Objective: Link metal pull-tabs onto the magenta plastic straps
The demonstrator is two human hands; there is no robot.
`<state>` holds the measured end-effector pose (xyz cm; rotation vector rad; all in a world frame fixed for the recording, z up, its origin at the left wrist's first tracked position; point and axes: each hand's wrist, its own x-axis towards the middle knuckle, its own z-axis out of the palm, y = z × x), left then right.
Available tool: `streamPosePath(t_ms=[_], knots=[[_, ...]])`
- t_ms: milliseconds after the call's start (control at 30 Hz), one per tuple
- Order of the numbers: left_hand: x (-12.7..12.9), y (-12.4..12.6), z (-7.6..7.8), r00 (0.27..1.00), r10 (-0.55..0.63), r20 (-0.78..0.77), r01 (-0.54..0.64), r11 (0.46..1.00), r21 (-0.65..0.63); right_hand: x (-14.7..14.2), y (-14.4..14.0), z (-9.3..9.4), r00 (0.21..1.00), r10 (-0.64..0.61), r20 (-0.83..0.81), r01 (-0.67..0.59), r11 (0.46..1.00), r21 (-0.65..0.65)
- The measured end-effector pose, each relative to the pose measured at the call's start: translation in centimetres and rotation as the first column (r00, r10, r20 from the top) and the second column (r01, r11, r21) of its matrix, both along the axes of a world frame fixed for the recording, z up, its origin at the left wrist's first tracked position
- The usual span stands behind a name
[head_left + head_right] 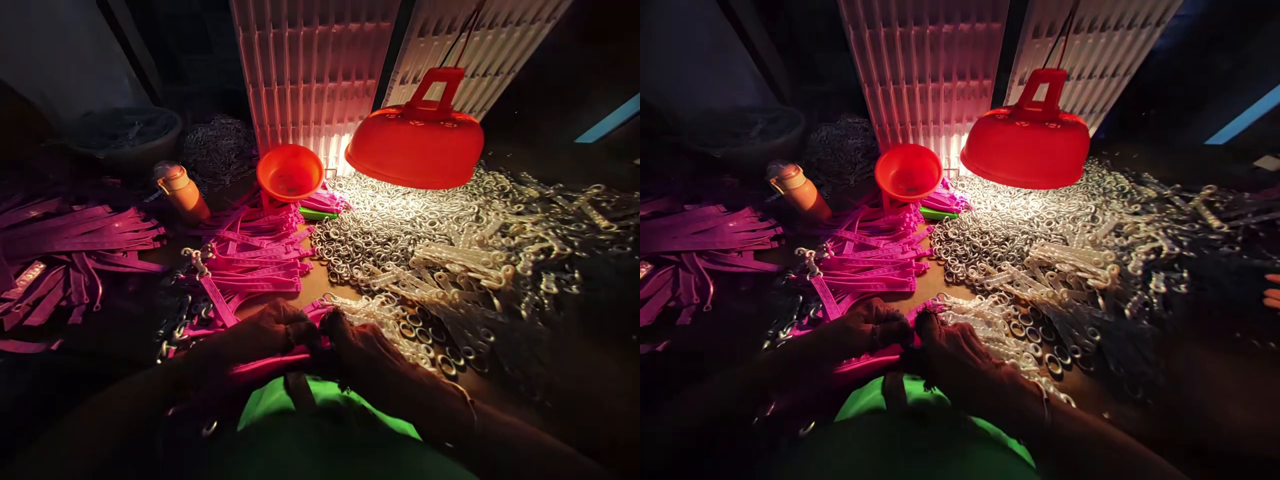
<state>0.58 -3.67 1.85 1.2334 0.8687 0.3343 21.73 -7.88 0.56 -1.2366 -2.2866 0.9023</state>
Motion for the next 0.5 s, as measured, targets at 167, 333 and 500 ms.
streamPosePath(t_ms=[167, 333, 500], knots=[[0.6, -3.6, -1.1, 0.997, 0.062, 0.056, -0.050, 0.980, -0.191, -0.5, -1.7, -0.4, 1.000, 0.001, -0.028, -0.007, 0.977, -0.212], [1.0, -4.5, -1.3, 0.985, 0.152, 0.075, -0.133, 0.968, -0.212, -1.2, -1.6, -1.3, 0.990, 0.001, -0.143, -0.037, 0.967, -0.252], [1.6, -4.5, -1.4, 0.949, 0.268, 0.166, -0.173, 0.883, -0.436, -0.9, -1.2, -1.5, 0.977, 0.162, -0.137, -0.196, 0.937, -0.289]])
